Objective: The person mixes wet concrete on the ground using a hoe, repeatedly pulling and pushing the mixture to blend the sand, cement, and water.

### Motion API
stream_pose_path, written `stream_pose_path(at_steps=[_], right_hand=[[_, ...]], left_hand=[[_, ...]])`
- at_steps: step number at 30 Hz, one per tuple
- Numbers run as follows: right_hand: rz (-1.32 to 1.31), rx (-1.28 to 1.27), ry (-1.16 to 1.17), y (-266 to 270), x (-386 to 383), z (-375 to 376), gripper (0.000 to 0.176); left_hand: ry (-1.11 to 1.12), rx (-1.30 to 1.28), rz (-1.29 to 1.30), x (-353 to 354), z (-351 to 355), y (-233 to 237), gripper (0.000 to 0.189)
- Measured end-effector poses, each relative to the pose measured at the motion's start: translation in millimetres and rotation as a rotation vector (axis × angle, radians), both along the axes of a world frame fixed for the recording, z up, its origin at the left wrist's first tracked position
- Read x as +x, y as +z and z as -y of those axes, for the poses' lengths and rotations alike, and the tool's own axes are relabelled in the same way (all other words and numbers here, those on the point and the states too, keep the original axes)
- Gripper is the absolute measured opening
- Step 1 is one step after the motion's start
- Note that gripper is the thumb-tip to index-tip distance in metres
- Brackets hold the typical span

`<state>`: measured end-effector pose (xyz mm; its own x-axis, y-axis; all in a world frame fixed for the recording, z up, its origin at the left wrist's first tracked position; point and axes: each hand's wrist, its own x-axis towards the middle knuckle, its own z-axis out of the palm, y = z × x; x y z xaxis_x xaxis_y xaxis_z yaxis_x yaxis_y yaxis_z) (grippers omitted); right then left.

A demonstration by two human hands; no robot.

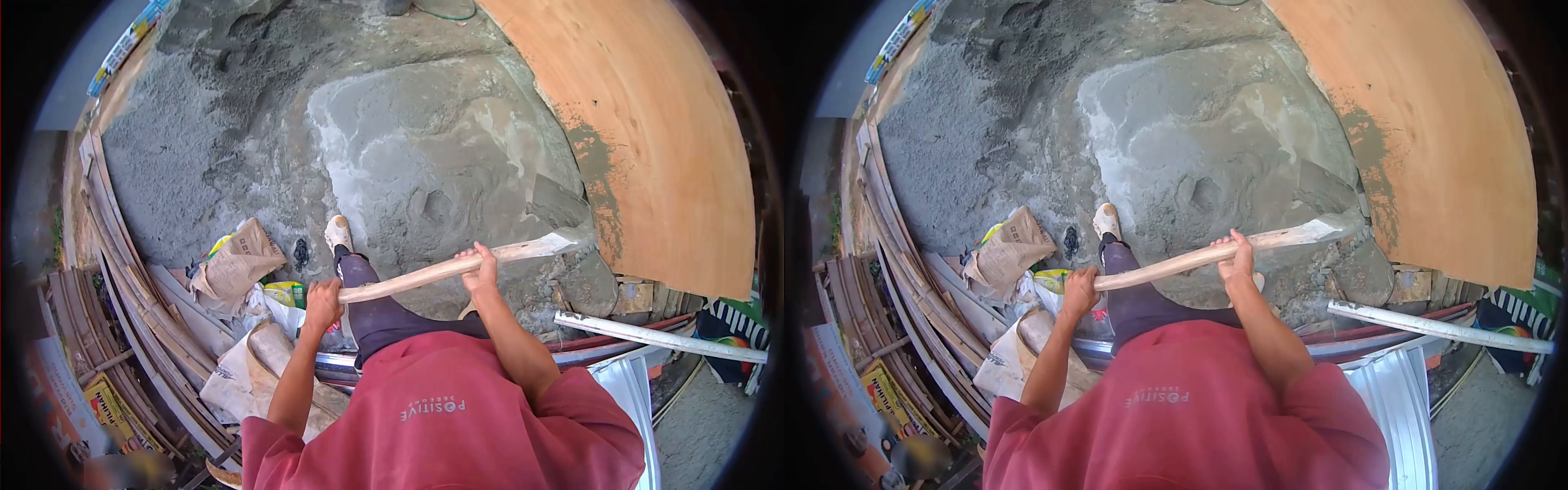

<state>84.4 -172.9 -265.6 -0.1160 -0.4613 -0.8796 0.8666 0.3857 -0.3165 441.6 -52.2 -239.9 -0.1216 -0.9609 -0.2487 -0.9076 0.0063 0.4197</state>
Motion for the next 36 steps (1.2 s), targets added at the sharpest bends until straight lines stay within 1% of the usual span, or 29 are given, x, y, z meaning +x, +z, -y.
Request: stream_pose_path(at_steps=[2,4,6,8,9,10,12,13,14,16,17,18,19,20,21,22,23,24,25,26,28,29,30,32,33,34,36], right_hand=[[0.030,-0.072,-0.055,20.2,-61.4,-8.3,0.019],[0.060,-0.138,-0.090,35.1,-114.1,-13.7,0.019],[0.020,-0.131,-0.107,47.3,-167.0,-24.8,0.021],[0.019,-0.140,-0.105,41.7,-208.0,-37.1,0.023],[0.065,-0.120,-0.057,29.1,-226.0,-41.7,0.022],[0.108,-0.101,-0.005,27.0,-239.0,-43.7,0.022],[0.123,-0.102,0.041,24.2,-247.5,-50.7,0.020],[0.129,-0.099,0.092,22.3,-246.5,-48.7,0.019],[0.132,-0.100,0.140,18.7,-241.7,-49.0,0.018],[0.127,-0.092,0.251,8.2,-224.5,-52.0,0.017],[0.116,-0.083,0.310,6.6,-213.4,-58.6,0.017],[0.104,-0.075,0.379,0.9,-201.0,-65.4,0.016],[0.091,-0.069,0.450,-2.4,-191.1,-70.3,0.019],[0.087,-0.070,0.429,4.6,-186.3,-76.9,0.019],[0.085,-0.099,0.568,17.3,-181.7,-87.6,0.023],[0.083,-0.124,0.711,24.0,-181.2,-99.9,0.029],[0.079,-0.117,0.695,30.5,-184.4,-110.0,0.029],[-0.114,-0.222,0.798,35.0,-191.3,-117.7,0.032],[-0.314,-0.322,0.895,34.5,-200.9,-124.1,0.036],[-0.326,-0.309,0.878,35.0,-216.6,-128.0,0.036],[-0.476,-0.275,0.855,23.2,-258.4,-134.5,0.040],[-0.507,-0.243,0.770,18.3,-281.8,-143.4,0.038],[-0.531,-0.209,0.690,13.3,-304.8,-156.1,0.035],[-0.593,-0.093,0.465,15.4,-343.2,-182.4,0.032],[-0.594,-0.048,0.366,6.7,-364.2,-197.0,0.031],[-0.593,-0.007,0.272,-1.3,-382.3,-213.2,0.029],[-0.685,0.119,0.287,1.5,-407.8,-242.3,0.030]], left_hand=[[-0.024,-0.058,-0.025,-63.6,-2.7,51.4,0.035],[-0.040,0.043,-0.061,-132.1,-20.7,100.7,0.037],[-0.047,0.057,-0.035,-203.1,-40.2,145.6,0.038],[-0.137,0.197,0.064,-266.9,-52.7,183.7,0.040],[-0.159,0.324,0.085,-291.4,-56.1,194.2,0.037],[-0.155,0.312,0.093,-311.6,-56.7,206.2,0.037],[-0.172,0.442,-0.043,-341.3,-58.7,225.2,0.046],[-0.184,0.368,-0.083,-347.2,-61.3,226.4,0.049],[-0.178,0.363,-0.079,-352.7,-64.2,229.0,0.049],[-0.011,0.567,-0.223,-362.1,-60.6,242.8,0.043],[0.093,0.554,-0.289,-365.1,-65.8,241.5,0.030],[0.069,0.564,-0.284,-364.2,-70.0,233.9,0.030],[0.187,0.640,-0.416,-359.6,-72.3,221.4,0.025],[0.308,0.712,-0.546,-355.5,-72.5,211.0,0.021],[0.374,0.731,-0.654,-353.4,-71.6,205.3,0.016],[0.358,0.742,-0.650,-349.6,-72.8,195.4,0.016],[0.429,0.738,-0.659,-344.0,-74.2,181.3,0.016],[0.497,0.730,-0.669,-337.6,-75.0,166.3,0.016],[0.511,0.762,-0.706,-329.2,-75.3,153.3,0.015],[0.490,0.776,-0.708,-322.1,-76.9,140.5,0.015],[0.519,0.704,-0.574,-306.6,-73.5,125.4,0.015],[0.554,0.722,-0.586,-295.6,-72.0,113.4,0.013],[0.541,0.729,-0.585,-283.5,-74.0,98.8,0.013],[0.674,0.797,-0.634,-264.4,-72.0,73.8,0.010],[0.725,0.816,-0.648,-259.0,-70.6,68.3,0.011],[0.713,0.803,-0.656,-253.5,-67.3,62.4,0.011],[0.826,0.882,-0.667,-242.9,-68.5,50.4,0.009]])
